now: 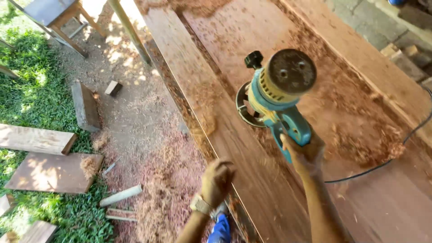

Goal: Using a wood router to carve decorative grooves into a wooden door panel.

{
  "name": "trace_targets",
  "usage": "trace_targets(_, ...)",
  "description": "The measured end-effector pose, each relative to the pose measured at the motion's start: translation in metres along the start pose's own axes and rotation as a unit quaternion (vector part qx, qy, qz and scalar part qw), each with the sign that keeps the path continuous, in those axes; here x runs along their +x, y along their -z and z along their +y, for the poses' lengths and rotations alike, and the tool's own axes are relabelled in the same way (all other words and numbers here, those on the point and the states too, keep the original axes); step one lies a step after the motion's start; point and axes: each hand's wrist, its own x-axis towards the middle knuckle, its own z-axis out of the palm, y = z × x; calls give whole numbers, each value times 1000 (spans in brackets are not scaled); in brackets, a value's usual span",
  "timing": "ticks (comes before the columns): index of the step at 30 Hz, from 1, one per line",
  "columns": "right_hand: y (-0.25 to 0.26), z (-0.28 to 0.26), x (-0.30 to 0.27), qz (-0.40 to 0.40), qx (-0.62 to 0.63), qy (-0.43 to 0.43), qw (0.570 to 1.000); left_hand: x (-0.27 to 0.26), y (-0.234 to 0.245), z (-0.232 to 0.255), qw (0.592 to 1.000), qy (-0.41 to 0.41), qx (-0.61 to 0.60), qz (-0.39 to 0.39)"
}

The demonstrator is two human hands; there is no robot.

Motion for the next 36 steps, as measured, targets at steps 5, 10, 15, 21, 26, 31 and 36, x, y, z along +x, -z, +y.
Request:
trace_targets(5, -118, 14, 112, -66, 17, 2, 998, -1, -21, -36, 996, -3, -63, -65)
trace_targets(10, -216, 43, 204, -97, 60, 19, 993, 34, -27, -86, 974, -87, 31, -207)
trace_targets(15, -284, 73, 265, -108, 37, 28, 993, 87, -28, -134, 965, -45, 81, -246)
trace_targets(21, -327, 90, 304, -108, -6, 20, 994, 228, 4, -197, 970, 118, 143, -159)
trace_targets(26, -335, 97, 318, -131, 18, 23, 991, 332, -7, -297, 973, 195, 121, -18)
trace_targets(31, -340, 97, 327, -120, -11, 12, 993, 424, 13, -338, 951, 281, 127, 32)
trace_targets(36, -343, 98, 328, -120, -31, 0, 992, 447, 19, -337, 946, 287, 152, 22)
